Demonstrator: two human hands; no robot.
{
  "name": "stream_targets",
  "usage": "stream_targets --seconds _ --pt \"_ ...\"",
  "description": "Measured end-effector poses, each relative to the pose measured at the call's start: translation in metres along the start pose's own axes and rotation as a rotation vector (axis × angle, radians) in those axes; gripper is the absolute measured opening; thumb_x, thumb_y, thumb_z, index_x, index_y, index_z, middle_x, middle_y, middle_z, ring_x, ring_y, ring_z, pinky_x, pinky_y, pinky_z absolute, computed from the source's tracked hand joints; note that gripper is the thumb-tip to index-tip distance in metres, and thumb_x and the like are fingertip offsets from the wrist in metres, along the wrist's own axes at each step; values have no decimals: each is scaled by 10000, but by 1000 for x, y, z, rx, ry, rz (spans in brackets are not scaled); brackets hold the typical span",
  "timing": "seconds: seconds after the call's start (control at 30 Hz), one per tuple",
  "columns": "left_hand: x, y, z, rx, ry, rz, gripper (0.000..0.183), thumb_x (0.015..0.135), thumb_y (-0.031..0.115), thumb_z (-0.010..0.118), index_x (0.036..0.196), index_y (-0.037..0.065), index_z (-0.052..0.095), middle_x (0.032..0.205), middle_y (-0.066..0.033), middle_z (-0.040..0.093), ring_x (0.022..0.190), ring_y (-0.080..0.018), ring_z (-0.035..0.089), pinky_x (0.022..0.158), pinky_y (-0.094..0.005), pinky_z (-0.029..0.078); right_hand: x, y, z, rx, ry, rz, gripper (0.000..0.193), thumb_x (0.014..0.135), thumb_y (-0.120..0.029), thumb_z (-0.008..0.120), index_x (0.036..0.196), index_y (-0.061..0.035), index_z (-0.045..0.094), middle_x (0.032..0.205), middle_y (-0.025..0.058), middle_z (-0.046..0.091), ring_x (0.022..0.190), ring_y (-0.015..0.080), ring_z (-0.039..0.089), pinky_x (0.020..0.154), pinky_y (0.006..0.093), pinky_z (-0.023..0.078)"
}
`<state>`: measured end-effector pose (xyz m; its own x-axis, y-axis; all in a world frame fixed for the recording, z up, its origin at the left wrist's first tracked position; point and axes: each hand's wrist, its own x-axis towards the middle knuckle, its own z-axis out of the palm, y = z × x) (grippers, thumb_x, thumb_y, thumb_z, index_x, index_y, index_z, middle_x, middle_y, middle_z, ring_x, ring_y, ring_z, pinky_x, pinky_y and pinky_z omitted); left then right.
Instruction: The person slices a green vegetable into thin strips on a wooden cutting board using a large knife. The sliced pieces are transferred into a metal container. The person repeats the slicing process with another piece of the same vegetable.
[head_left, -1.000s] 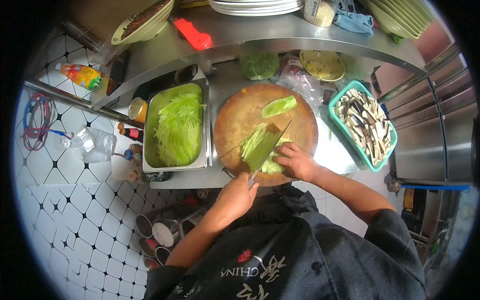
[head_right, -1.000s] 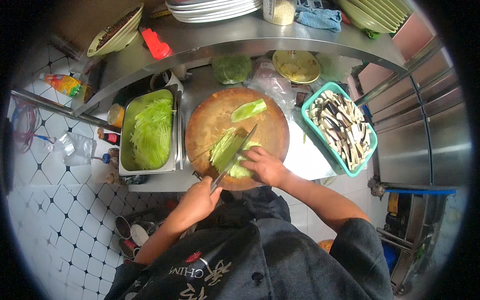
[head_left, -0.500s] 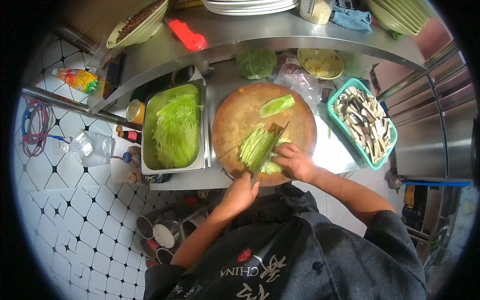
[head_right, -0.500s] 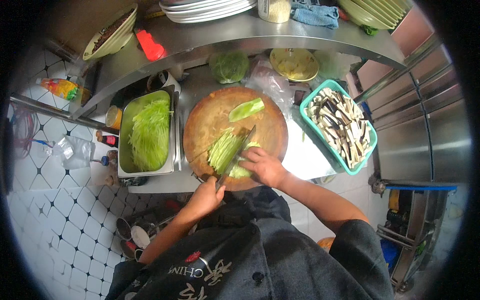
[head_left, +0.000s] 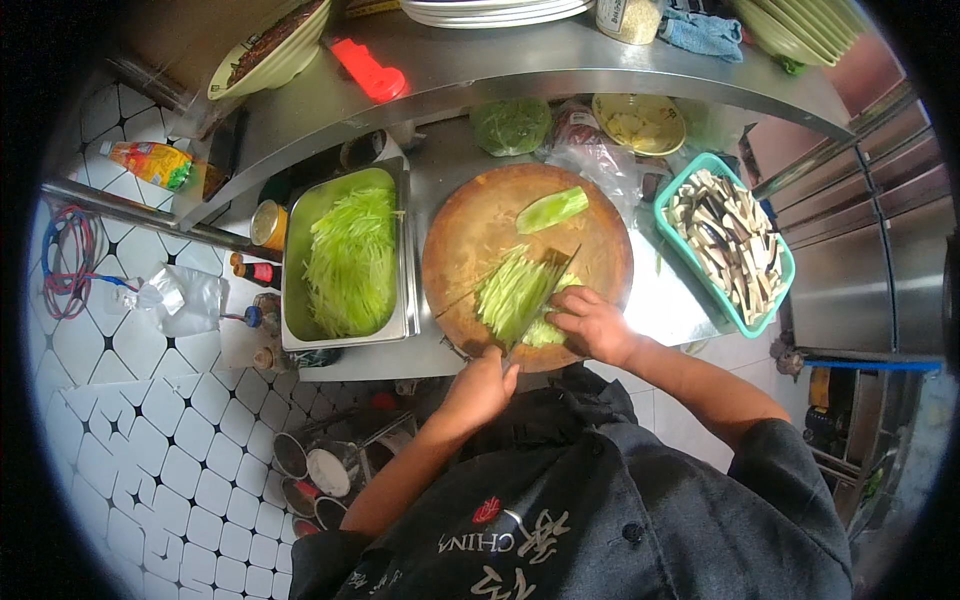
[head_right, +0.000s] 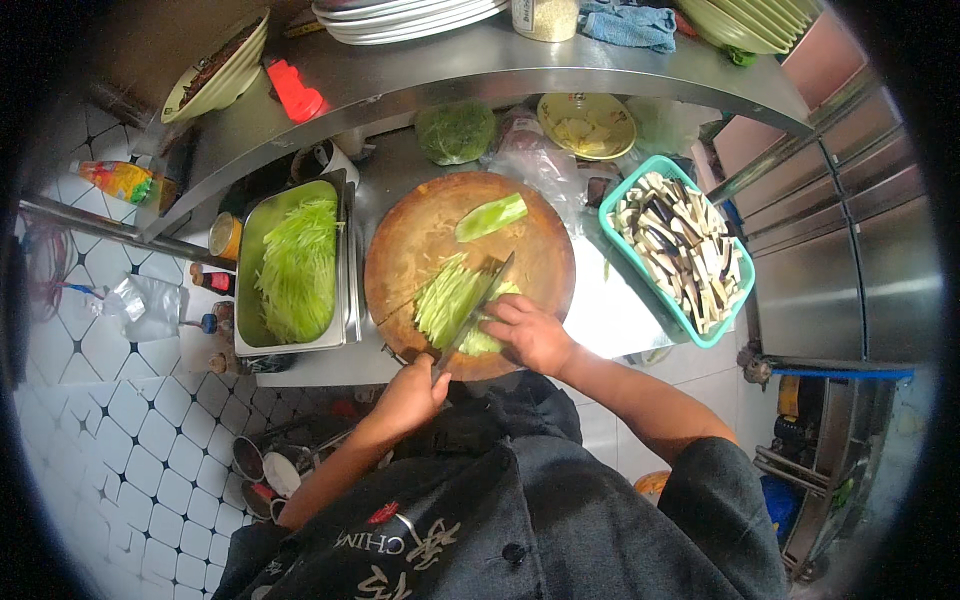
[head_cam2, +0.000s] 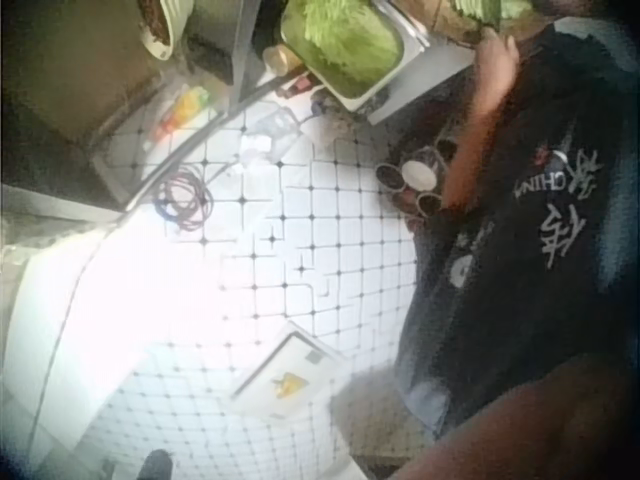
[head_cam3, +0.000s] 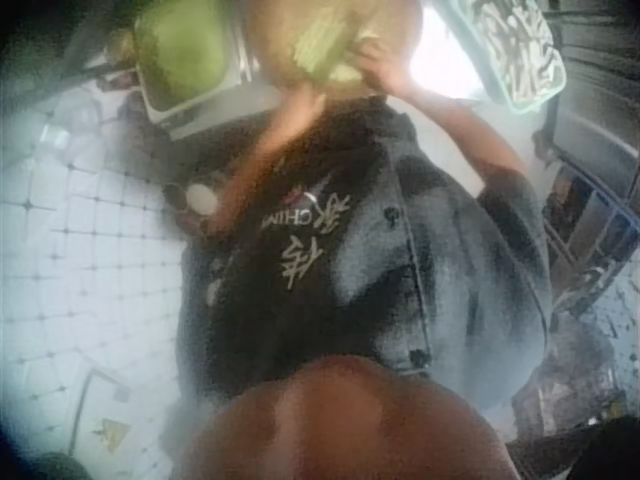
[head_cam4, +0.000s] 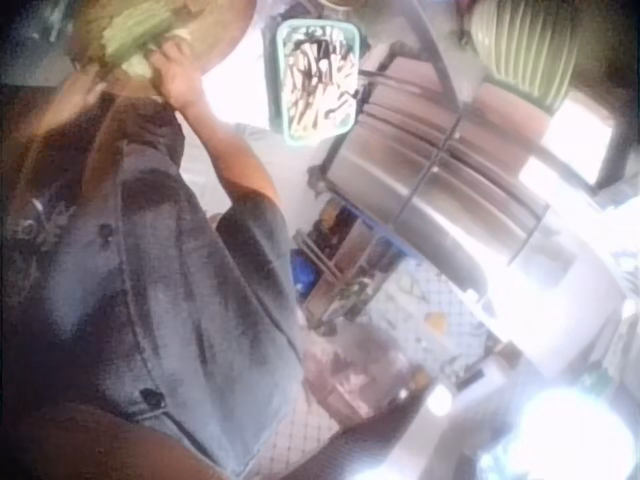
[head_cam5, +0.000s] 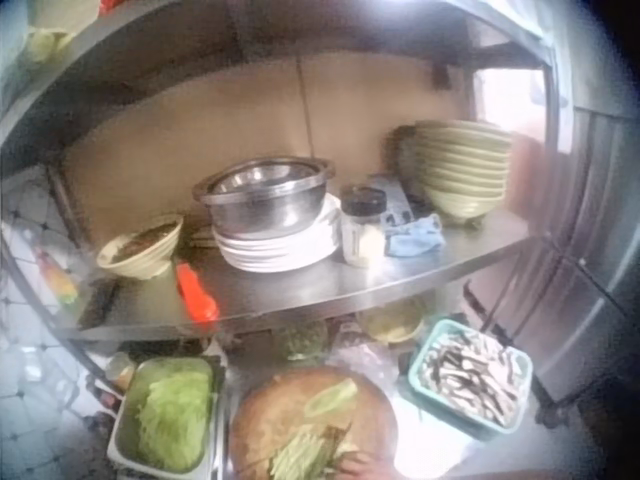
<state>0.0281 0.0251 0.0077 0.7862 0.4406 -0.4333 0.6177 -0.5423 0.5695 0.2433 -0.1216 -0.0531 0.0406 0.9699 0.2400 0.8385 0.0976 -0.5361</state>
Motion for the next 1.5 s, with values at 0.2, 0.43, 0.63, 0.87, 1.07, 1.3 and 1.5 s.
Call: stream_targets --seconds 0.2,0.43,0.63,0.87,1.07,1.3,1.5 --pt "-14 15 -23 -3 3 57 366 956 271 646 1063 -68 563 859 -333 655 847 -527 641 743 -570 505 -3 4 6 -23 60 -9 500 681 -62 765 1171 -90 671 1274 111 590 1226 354 541 1010 437 495" --pt "6 -8 13 18 -35 -21 376 961 275 638 1095 -67 556 874 -329 663 868 -520 645 756 -562 509 -1 2 7 -32 83 -9 489 659 -56 758 1141 -89 680 1234 105 610 1201 347 554 989 437 503" --pt "-16 27 -33 21 -70 14 350 971 274 628 1050 -58 553 856 -319 656 860 -520 642 751 -568 503 -9 0 10 7 101 -6 467 652 -54 752 1114 -83 688 1208 105 618 1180 347 563 979 438 505" --pt "0 13 -7 6 -59 24 340 964 280 637 1019 -45 555 874 -330 650 865 -527 635 746 -570 502 -10 3 11 -4 107 -8 450 665 -36 738 1109 -94 692 1224 103 621 1168 348 571 975 431 510" --pt "-4 1 1 -14 -56 -17 369 962 303 629 1051 -49 563 881 -337 656 891 -527 641 769 -572 500 -10 2 20 -7 153 -18 438 663 -33 735 1094 -101 699 1206 100 619 1157 343 573 965 440 510" --pt "2 2 8 3 -59 -26 378 969 305 622 1058 -57 557 901 -341 658 893 -527 639 784 -570 502 -12 0 14 -62 126 35 412 676 -48 747 1082 -101 702 1164 92 617 1147 340 573 947 445 512" --pt "-17 23 -24 9 -89 7 342 973 277 629 1023 -53 554 894 -343 648 898 -536 630 768 -571 496 -15 3 27 -72 157 55 373 762 -75 711 1131 -128 691 1214 64 619 1149 307 575 959 413 515"
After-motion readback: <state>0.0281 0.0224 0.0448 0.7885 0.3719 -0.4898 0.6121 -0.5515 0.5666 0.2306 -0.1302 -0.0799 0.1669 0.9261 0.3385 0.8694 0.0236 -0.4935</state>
